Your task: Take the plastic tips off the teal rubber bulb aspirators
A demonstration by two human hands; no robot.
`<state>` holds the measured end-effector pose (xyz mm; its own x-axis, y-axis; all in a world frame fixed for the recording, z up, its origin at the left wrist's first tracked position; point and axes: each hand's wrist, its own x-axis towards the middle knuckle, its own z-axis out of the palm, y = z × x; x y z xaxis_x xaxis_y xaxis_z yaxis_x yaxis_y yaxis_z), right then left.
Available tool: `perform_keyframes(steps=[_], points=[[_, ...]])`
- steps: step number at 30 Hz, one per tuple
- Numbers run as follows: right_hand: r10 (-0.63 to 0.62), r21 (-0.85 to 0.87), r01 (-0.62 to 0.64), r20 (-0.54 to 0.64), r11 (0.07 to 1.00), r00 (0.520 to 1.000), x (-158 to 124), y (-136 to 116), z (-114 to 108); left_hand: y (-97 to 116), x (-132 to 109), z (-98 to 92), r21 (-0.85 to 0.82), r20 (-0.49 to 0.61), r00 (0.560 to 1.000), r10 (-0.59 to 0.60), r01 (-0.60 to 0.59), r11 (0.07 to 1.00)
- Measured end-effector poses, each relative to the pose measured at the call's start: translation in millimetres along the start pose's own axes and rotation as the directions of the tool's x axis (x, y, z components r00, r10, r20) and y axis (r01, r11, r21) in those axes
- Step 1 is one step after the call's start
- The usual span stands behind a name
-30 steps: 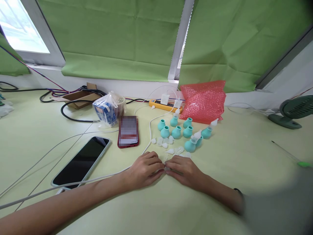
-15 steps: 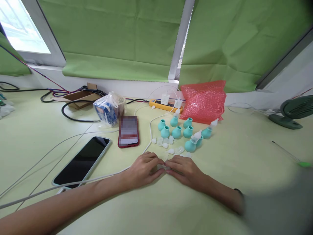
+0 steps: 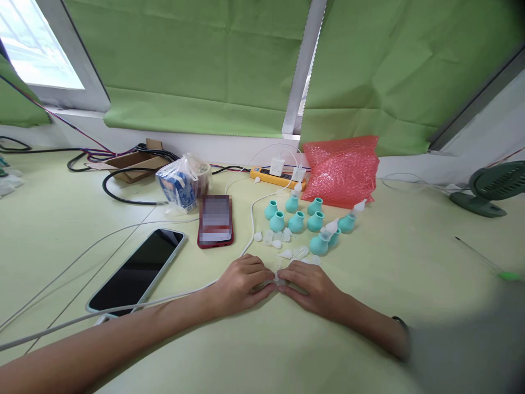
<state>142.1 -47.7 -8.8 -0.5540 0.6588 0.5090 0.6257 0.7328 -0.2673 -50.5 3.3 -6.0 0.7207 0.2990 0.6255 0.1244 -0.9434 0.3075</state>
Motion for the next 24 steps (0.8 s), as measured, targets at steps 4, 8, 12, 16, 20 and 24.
perform_keyframes(steps=[4, 8, 12, 16, 20, 24], points=[[0.002, 0.016, -0.003, 0.027, 1.0, 1.0, 0.0, 0.5, -0.1, 2.2, 0.7, -0.5, 0.019, 0.033, 0.999, -0.004, 0.003, 1.0], [0.006, 0.028, -0.006, 0.015, 1.0, 1.0, -1.0, 0.6, 0.4, 3.2, 1.5, -0.7, 0.024, 0.021, 1.0, -0.012, 0.012, 1.0], [0.043, 0.023, -0.043, 0.0, 0.999, 0.999, -1.0, -0.4, 0.1, 2.3, 1.9, -0.5, 0.012, 0.036, 0.999, 0.0, 0.0, 1.0], [0.004, 0.031, -0.004, -0.012, 1.0, 1.0, -0.2, -0.1, -0.3, 0.9, 0.5, 0.3, 0.006, 0.042, 0.999, 0.028, -0.028, 1.0], [-0.006, 0.027, 0.006, -0.001, 1.0, 1.0, -0.3, 1.1, 0.5, 1.8, 0.2, 0.8, 0.03, 0.038, 0.998, 0.042, -0.043, 0.999], [0.04, 0.015, -0.04, -0.032, 0.999, 0.999, -1.7, -0.8, 0.0, 3.9, 1.1, 0.7, 0.051, 0.051, 0.999, 0.017, -0.02, 0.999]])
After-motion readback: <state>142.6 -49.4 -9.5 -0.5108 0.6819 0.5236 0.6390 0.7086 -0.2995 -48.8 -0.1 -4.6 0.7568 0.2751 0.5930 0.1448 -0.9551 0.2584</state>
